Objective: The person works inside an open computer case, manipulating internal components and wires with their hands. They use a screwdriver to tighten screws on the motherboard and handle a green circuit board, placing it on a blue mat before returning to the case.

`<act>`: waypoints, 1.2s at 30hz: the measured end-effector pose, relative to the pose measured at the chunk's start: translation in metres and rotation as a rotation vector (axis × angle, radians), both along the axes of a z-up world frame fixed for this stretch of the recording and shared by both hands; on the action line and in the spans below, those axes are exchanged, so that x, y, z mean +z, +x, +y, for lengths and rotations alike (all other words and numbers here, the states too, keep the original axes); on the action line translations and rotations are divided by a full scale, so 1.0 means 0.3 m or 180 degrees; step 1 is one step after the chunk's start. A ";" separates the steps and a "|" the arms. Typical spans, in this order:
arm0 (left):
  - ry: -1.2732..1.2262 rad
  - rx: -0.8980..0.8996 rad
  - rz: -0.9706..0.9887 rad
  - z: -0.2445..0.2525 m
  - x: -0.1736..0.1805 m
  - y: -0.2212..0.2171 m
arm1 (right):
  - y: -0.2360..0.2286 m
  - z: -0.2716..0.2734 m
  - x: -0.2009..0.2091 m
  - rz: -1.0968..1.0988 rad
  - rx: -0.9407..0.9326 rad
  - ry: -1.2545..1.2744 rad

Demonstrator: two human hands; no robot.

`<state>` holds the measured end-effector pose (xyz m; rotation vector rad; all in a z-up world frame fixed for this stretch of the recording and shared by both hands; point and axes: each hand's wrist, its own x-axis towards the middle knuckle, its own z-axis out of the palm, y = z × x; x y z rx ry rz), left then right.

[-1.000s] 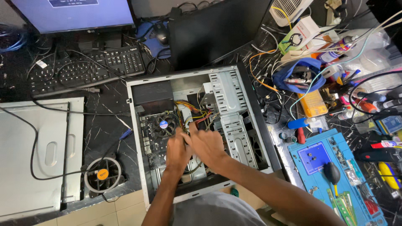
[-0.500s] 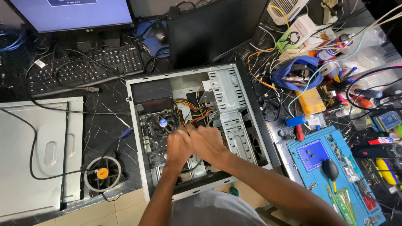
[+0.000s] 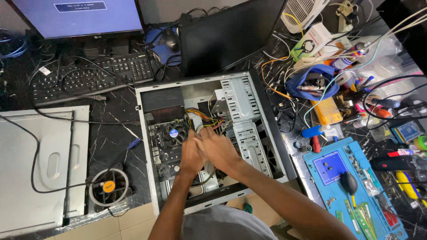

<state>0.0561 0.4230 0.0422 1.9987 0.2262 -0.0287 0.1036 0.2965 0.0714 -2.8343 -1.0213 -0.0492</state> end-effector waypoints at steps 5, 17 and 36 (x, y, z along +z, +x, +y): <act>0.1208 -0.1107 0.1501 0.102 0.202 -0.017 | 0.058 -0.097 0.169 0.1350 0.1031 0.0441; 0.1563 -0.0724 0.1684 0.036 -0.272 -0.001 | 0.032 -0.123 0.183 0.1555 0.0767 0.0439; 0.1760 -0.0526 0.1619 0.003 -0.281 -0.011 | 0.041 -0.086 0.276 0.1880 0.0898 -0.0098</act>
